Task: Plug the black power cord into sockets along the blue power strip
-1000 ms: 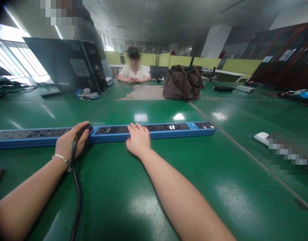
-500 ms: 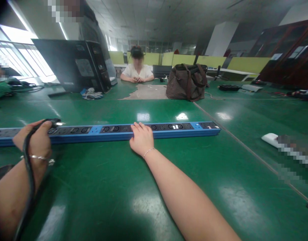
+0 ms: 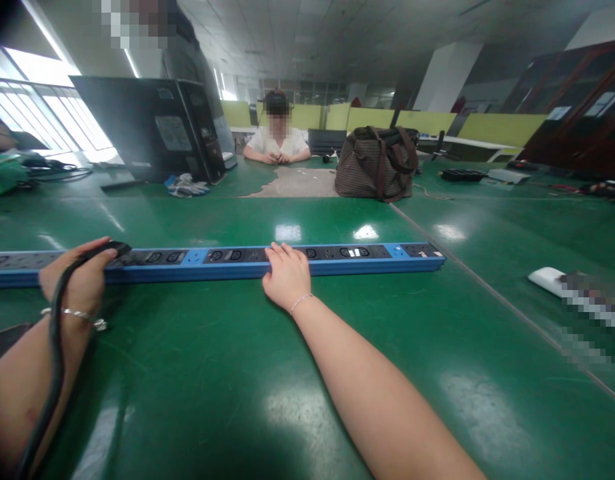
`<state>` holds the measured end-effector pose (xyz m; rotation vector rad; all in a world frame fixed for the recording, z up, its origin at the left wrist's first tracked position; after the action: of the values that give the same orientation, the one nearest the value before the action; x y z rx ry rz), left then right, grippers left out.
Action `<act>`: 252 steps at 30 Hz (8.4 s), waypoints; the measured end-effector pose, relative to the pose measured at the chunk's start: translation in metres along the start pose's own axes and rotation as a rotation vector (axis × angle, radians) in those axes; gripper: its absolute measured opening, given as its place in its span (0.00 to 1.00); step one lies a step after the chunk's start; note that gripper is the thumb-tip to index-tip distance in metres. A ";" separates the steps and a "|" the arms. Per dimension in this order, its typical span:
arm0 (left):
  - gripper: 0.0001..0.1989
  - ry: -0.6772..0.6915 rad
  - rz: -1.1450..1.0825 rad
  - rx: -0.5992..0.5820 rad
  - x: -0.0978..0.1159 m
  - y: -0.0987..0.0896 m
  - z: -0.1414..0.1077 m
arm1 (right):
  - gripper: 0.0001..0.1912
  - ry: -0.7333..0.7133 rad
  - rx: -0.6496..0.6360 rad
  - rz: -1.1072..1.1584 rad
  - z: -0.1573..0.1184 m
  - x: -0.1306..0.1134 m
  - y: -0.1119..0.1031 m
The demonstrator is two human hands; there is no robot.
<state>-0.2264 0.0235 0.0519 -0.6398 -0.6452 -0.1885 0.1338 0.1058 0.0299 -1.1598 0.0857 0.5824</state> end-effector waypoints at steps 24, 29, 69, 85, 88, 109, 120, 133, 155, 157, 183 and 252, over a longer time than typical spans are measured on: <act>0.21 -0.057 0.188 0.036 0.013 -0.001 -0.019 | 0.26 -0.009 0.005 -0.019 0.000 0.000 0.001; 0.22 -0.069 0.223 -0.006 0.009 -0.002 -0.023 | 0.26 -0.013 0.007 -0.021 0.000 0.000 0.001; 0.27 -0.088 0.444 -0.170 0.010 -0.002 -0.028 | 0.25 -0.007 0.013 -0.007 0.000 -0.002 -0.002; 0.21 0.190 0.131 0.092 0.057 0.000 -0.028 | 0.25 0.000 0.010 -0.008 0.000 -0.002 -0.002; 0.20 0.236 0.151 -0.057 0.081 0.023 -0.035 | 0.25 0.002 0.007 -0.008 0.000 -0.002 -0.002; 0.21 0.545 0.353 -0.297 0.112 0.060 -0.049 | 0.25 0.001 0.007 -0.001 -0.001 -0.002 -0.002; 0.21 0.571 0.383 -0.283 0.113 0.057 -0.058 | 0.25 0.001 -0.001 0.006 0.000 -0.002 -0.001; 0.21 0.612 0.346 -0.288 0.121 0.060 -0.053 | 0.27 0.004 -0.009 0.019 0.000 -0.001 -0.001; 0.22 0.454 0.321 -0.041 0.108 0.038 -0.046 | 0.28 0.001 -0.005 0.003 0.000 -0.002 -0.001; 0.22 0.415 0.321 -0.052 0.107 0.038 -0.045 | 0.28 0.001 -0.004 0.007 0.000 -0.002 0.000; 0.22 0.655 0.284 -0.462 0.201 0.118 -0.072 | 0.26 0.009 0.001 0.031 -0.002 -0.002 -0.003; 0.19 0.959 0.304 -0.387 0.209 0.125 -0.096 | 0.27 0.019 0.008 0.036 -0.001 -0.001 -0.001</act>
<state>0.0307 0.0704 0.0594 -0.9076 0.4249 -0.3076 0.1331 0.1043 0.0304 -1.1580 0.1250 0.6023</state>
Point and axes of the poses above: each hand's wrist, its own z-axis towards the middle knuckle, its own y-axis out of the palm, x = y × z, the point moved 8 cm from there along z, towards the middle knuckle, and after that the axes turned 12 degrees about y, right-handed, at the moved point
